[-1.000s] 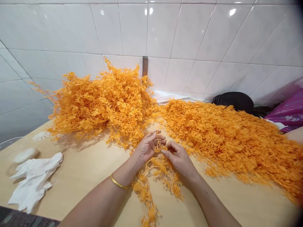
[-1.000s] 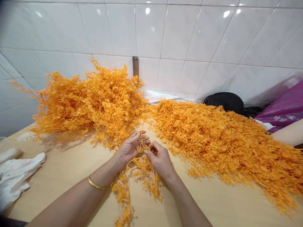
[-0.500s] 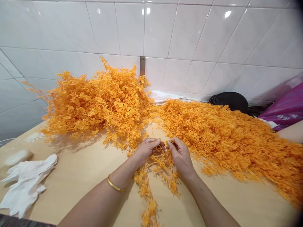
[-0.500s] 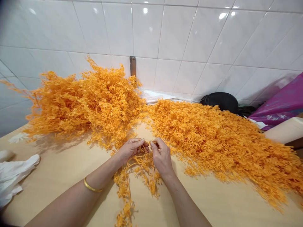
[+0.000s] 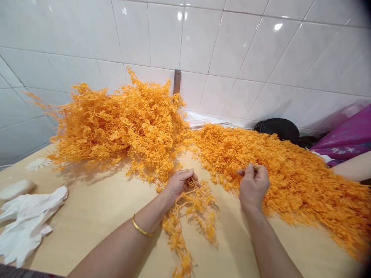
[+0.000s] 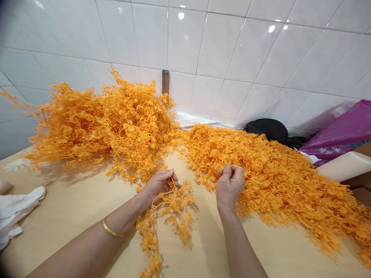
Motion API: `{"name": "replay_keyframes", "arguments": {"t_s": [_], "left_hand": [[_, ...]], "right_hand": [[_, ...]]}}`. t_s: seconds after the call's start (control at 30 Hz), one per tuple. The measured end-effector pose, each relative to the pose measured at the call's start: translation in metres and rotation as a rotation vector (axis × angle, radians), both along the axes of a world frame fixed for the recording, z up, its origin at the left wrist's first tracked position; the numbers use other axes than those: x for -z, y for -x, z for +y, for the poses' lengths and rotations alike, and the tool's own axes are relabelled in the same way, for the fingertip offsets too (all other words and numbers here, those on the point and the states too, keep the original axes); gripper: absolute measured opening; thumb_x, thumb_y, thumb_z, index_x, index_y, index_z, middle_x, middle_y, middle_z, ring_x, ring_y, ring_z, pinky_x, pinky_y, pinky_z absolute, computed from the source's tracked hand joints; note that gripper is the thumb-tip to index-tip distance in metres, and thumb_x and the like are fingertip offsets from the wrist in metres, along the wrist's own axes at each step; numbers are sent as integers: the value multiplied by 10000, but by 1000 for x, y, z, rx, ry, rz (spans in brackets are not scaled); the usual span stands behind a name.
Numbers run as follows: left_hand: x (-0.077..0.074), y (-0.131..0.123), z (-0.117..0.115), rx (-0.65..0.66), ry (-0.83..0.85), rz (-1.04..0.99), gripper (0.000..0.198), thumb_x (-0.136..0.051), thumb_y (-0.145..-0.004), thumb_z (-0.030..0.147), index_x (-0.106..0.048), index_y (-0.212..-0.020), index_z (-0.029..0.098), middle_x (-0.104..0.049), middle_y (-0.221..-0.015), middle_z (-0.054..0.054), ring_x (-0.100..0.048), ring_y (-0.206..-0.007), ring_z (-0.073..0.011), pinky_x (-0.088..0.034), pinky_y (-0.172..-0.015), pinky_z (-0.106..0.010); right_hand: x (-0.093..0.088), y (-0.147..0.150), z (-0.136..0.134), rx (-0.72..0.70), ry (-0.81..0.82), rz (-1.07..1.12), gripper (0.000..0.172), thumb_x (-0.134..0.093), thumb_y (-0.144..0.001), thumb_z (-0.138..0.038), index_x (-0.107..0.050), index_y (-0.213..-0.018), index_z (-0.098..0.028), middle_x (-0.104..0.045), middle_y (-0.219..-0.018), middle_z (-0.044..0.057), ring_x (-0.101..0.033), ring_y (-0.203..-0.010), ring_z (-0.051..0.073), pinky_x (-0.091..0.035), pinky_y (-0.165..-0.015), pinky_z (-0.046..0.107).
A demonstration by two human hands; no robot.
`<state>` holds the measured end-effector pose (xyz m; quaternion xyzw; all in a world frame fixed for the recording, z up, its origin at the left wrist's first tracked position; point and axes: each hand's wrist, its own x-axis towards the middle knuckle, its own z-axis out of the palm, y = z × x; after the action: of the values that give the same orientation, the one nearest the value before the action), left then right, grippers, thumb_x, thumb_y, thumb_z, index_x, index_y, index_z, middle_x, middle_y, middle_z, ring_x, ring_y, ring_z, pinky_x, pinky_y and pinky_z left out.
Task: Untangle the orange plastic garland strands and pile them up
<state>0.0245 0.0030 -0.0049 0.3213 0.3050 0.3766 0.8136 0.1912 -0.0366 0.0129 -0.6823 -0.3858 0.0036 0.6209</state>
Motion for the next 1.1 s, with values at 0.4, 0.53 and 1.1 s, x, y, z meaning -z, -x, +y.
{"name": "replay_keyframes", "arguments": {"t_s": [0.4,0.53,1.1], "left_hand": [[-3,-4,6,-46,137,-54,160,-596,-686,249,-596,-724,94,-604,-631,-53,-557,-529,-118,-459,-549,-257],[-1,-7,5,-41,87,-100,173,-657,-618,238,-598,-677,86,-603,-603,-45,-545,-524,-111,-409,-476,-209],[-3,-10,6,-185,75,29,265,-529,-734,284,-518,-535,111,-517,-432,-5,-486,-387,-86,-416,-451,-216]], "right_hand": [[-8,42,-13,-497,102,-673,78,-484,-773,-269,-506,-786,-196,-482,-816,44,-452,-797,177,-372,-710,307],[1,51,-10,-537,318,-850,99,-530,-728,-249,-481,-791,-190,-481,-802,42,-429,-766,188,-344,-668,309],[-13,52,-29,-562,-17,-848,195,-339,-808,-148,-385,-625,-194,-394,-589,8,-369,-555,135,-294,-547,264]]}}
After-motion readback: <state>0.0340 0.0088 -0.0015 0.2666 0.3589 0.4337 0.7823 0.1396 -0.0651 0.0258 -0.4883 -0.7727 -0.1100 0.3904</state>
